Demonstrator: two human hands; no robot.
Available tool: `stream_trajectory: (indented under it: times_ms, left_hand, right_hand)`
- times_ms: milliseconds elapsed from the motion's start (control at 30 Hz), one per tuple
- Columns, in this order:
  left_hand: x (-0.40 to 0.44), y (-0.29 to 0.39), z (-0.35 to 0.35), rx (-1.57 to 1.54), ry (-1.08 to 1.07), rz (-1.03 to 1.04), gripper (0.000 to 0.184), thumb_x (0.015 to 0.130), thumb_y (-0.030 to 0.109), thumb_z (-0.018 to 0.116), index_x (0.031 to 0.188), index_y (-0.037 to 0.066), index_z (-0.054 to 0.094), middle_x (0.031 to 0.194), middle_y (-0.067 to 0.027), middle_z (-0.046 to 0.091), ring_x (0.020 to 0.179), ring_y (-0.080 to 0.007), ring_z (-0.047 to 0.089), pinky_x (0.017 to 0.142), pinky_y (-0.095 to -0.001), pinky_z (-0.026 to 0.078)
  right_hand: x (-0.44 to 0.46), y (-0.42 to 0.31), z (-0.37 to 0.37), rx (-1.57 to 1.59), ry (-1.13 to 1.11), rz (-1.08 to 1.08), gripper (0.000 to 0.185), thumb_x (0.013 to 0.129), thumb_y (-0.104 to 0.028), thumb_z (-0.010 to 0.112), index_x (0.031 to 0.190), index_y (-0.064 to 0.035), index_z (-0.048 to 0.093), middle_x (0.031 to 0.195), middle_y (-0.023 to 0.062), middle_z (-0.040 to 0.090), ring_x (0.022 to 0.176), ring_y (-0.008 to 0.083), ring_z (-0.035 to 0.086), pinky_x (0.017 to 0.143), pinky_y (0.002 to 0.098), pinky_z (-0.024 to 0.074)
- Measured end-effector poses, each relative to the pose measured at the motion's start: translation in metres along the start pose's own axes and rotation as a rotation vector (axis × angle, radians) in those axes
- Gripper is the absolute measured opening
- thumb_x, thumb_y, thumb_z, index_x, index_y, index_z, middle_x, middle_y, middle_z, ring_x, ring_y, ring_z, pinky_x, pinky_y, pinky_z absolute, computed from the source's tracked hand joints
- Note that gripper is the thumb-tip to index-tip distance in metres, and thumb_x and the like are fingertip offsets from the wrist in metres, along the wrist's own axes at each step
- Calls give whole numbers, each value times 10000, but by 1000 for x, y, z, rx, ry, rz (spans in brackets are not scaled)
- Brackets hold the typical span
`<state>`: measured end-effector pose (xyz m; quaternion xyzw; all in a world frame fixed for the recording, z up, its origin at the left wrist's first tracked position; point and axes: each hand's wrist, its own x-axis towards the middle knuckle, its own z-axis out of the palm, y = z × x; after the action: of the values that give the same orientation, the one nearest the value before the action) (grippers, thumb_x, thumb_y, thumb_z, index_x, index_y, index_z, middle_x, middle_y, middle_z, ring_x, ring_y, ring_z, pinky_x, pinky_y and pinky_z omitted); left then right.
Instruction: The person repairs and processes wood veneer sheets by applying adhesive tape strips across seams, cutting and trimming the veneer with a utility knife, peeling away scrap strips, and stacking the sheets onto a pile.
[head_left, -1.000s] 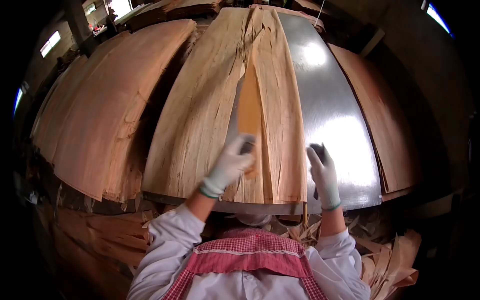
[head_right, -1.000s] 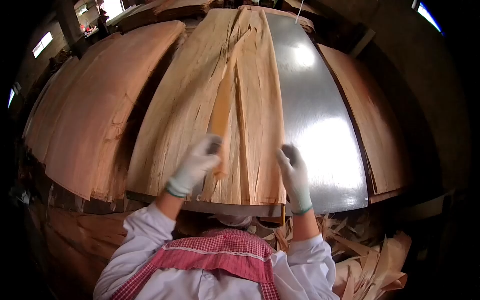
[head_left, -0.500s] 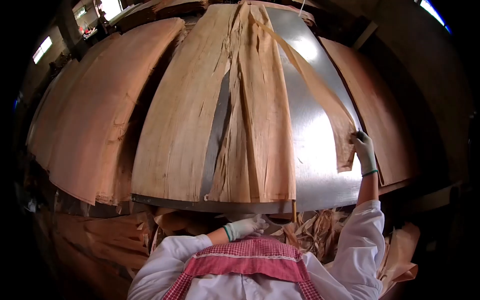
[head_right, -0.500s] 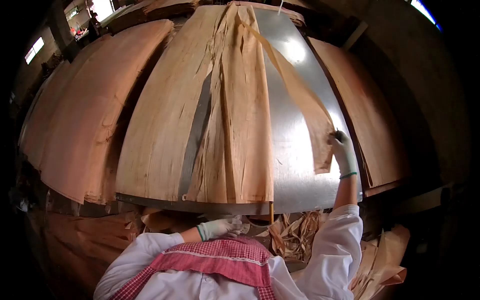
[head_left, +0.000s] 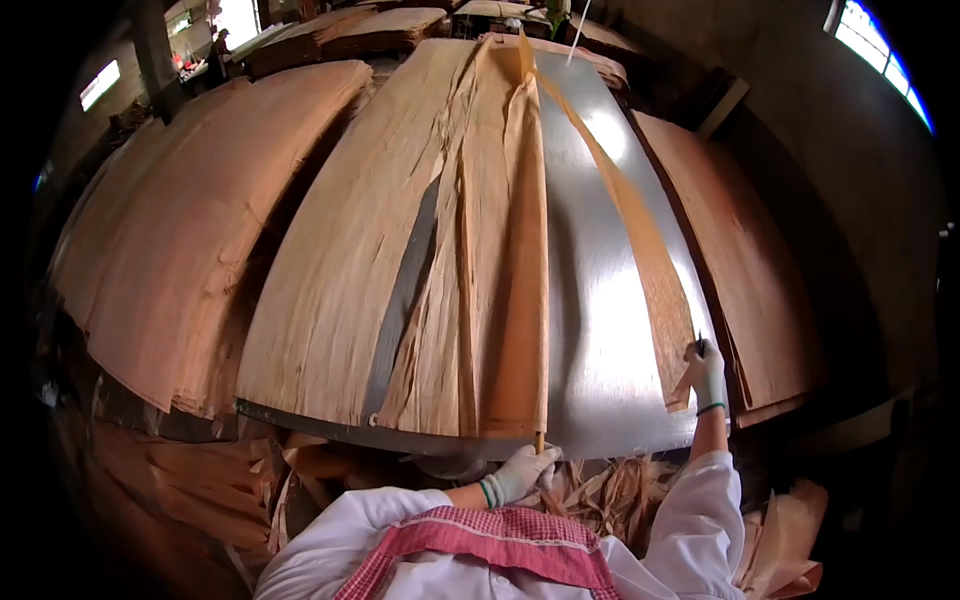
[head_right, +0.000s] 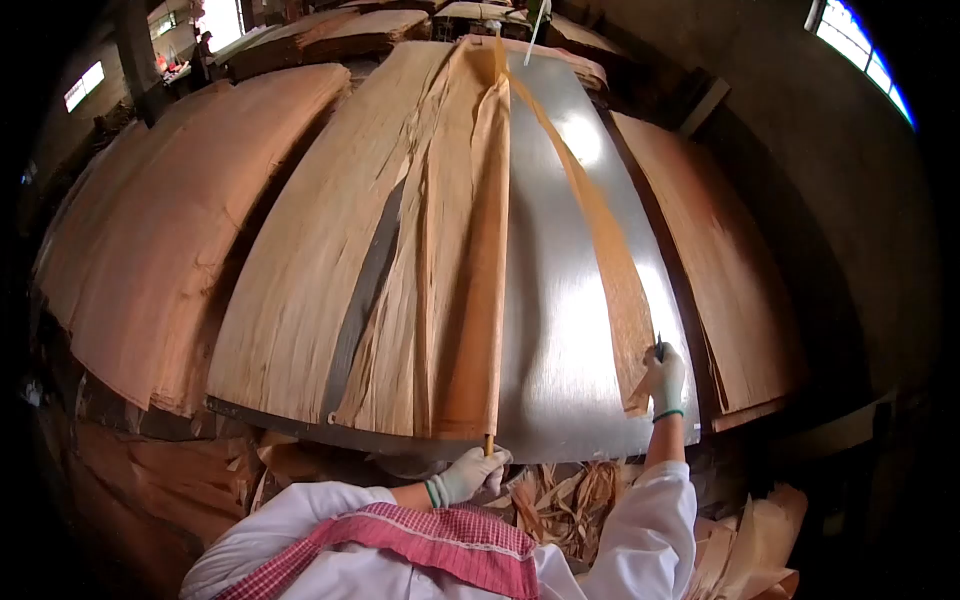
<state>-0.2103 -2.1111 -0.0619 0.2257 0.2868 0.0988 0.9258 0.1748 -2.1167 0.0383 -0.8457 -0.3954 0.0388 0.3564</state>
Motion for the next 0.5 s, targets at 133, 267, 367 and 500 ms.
stream_trajectory:
  times_ms: [133,267,367,500]
  left_hand:
    - [-3,13,24,217,144,111,218,975,225,532,811,89,486,580,-3,474,446,-100,436,394,-284,356]
    - [12,2,15,398,310,118,252,974,242,523,798,70,471,550,-14,463,429,-123,452,401,-293,377]
    - [12,-21,-13,329,315,53,220,957,204,535,840,30,468,540,-42,473,425,-166,484,399,-328,390]
    - [-21,-31,-43,657,384,18,226,967,213,530,858,24,472,566,-33,486,452,-140,482,401,-321,392]
  right_hand:
    - [-7,-8,11,76,-33,31,122,854,-104,584,842,9,628,706,103,665,668,204,634,646,325,481]
    - [-7,9,30,125,-106,50,111,842,-91,577,862,4,631,723,101,672,692,197,653,655,312,496]
    - [-11,7,39,152,-164,68,93,819,-48,586,880,10,625,759,107,675,701,192,668,654,310,507]
    - [-19,-7,45,166,-205,83,266,911,-222,580,839,29,628,729,103,675,700,177,635,676,314,486]
